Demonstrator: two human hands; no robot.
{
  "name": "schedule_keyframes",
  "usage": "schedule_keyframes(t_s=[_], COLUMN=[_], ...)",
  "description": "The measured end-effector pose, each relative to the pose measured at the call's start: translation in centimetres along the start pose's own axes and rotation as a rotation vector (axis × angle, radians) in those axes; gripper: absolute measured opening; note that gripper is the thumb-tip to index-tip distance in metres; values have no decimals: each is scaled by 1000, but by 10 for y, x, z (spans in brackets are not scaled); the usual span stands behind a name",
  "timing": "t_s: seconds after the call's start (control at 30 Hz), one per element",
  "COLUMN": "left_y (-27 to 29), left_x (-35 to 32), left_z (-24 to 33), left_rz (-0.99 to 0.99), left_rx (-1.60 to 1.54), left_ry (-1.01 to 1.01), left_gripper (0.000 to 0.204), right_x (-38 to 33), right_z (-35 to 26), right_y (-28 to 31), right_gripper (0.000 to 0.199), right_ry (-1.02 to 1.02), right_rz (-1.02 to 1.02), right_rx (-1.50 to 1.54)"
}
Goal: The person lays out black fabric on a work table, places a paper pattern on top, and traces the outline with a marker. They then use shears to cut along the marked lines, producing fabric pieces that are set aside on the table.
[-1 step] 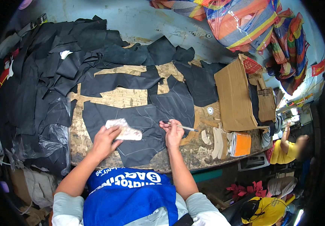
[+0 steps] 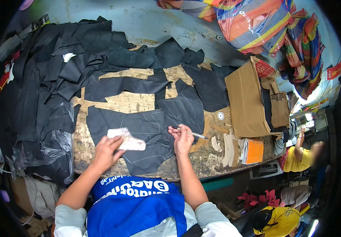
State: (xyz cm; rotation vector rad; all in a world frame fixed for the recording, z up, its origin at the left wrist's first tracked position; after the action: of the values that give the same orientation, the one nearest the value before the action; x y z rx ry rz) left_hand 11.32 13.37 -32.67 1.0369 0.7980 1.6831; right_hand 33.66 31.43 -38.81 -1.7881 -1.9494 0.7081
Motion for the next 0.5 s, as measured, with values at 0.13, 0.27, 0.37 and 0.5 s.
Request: schedule_keyframes(t_s=[0.13, 0.27, 0.37, 0.5], left_y=[15, 14, 16, 16], left_x=[-41, -48, -45, -43], left_z=[-17, -23, -22, -22], left_rz=[88, 125, 166, 134], left_rx=[24, 17, 25, 28], left_ry=[46, 58, 23, 28], left_gripper=[38, 38, 35, 32], right_x=[7, 4, 6, 9], right_z=[1, 33, 54, 57], right_y=[-15, -74, -112, -130], right_gripper=[14, 12, 12, 13], right_ry=[80, 114, 231, 440], right_rz=[0, -334, -483, -540], right_rx=[-312, -612, -726, -825])
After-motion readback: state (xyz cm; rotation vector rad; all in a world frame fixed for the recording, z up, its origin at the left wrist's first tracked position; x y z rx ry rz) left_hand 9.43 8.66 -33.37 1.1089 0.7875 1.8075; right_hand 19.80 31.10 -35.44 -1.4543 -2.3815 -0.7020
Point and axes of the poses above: each hand's wrist, its own x-axis towards the middle knuckle, its own y-axis out of the back of the hand, z = x × y, the point moved 6 cm from there along x, towards the middle knuckle, and after that the axes turned 7 degrees about x, right-handed, at the moved point
